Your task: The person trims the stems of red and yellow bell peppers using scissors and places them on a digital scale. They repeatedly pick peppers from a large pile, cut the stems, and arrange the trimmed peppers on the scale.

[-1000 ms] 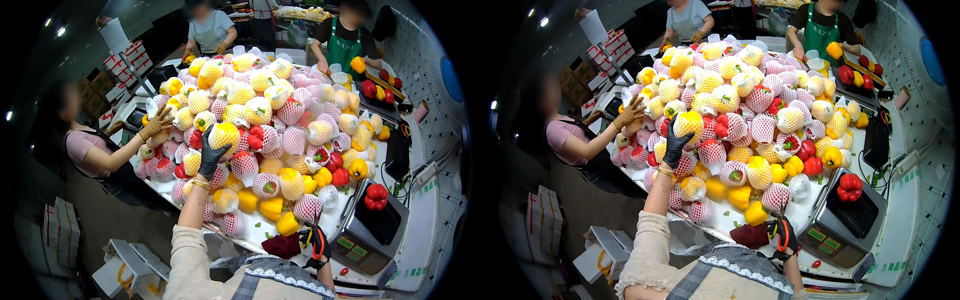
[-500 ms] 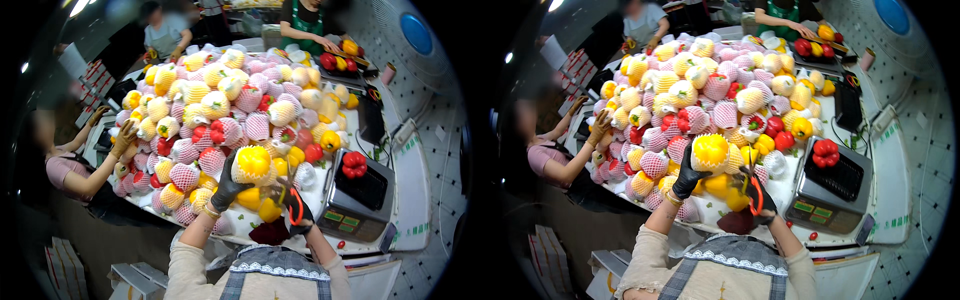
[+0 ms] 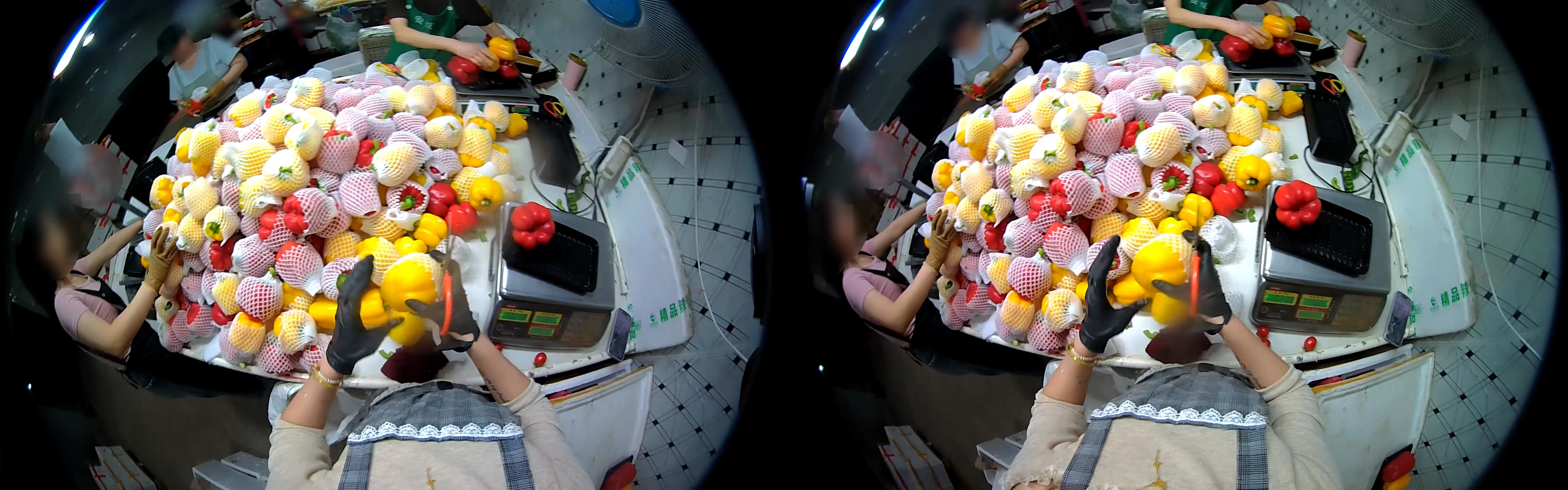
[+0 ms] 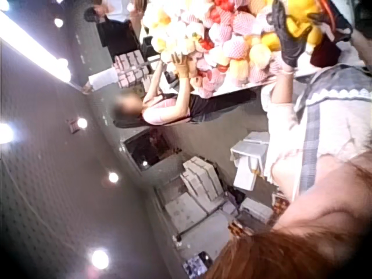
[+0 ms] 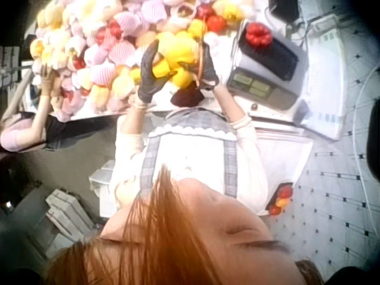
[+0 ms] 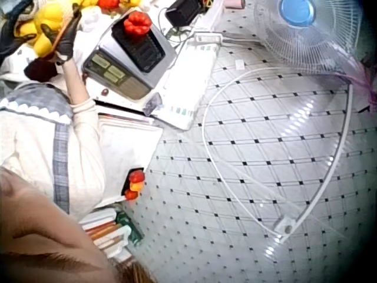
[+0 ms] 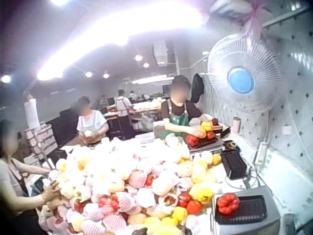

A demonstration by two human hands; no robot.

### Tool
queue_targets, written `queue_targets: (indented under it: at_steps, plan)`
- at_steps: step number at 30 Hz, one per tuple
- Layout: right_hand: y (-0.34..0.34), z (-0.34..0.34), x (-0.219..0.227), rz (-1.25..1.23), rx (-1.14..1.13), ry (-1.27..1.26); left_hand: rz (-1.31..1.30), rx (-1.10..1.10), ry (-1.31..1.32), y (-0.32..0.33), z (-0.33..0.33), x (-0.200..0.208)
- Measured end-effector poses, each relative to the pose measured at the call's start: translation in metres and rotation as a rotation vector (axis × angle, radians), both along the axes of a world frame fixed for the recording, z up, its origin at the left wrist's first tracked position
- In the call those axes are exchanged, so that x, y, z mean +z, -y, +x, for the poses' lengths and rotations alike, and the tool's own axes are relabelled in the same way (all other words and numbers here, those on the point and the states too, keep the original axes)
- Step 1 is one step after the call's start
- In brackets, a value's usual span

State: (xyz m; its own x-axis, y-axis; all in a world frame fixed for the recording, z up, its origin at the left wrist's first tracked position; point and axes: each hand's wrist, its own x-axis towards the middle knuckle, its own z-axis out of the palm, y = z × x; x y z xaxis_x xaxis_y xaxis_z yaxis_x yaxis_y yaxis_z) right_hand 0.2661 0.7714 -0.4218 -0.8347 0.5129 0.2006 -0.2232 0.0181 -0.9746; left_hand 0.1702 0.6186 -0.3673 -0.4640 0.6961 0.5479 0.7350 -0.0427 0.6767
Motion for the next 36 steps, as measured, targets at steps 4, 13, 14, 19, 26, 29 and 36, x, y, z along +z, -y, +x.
queue_targets:
  at_steps: [4,13,14,19,26,29,36]
  plan:
    - [0.015,0.017,0.011,-0.099,0.109,-0.078,-0.056,0.106,-0.123,-0.015,0.031,-0.007]
    - [-0.011,0.064,-0.006,-0.110,-0.163,-0.052,0.253,-0.016,1.303,0.002,0.045,-0.093]
    - [-0.016,0.070,0.000,-0.042,-0.286,0.014,0.323,-0.080,1.522,0.003,0.044,-0.077]
    - [-0.041,0.085,0.004,0.646,-0.418,0.101,0.138,0.121,0.772,0.005,0.037,-0.079]
    - [-0.011,0.108,0.001,0.463,0.148,0.267,0.732,-0.088,1.423,-0.002,0.057,-0.046]
    - [-0.006,0.109,0.008,0.479,0.237,0.239,0.629,0.121,1.079,0.002,0.061,-0.054]
    - [-0.014,0.098,0.021,0.502,0.319,0.232,0.373,0.317,0.600,0.000,0.068,-0.048]
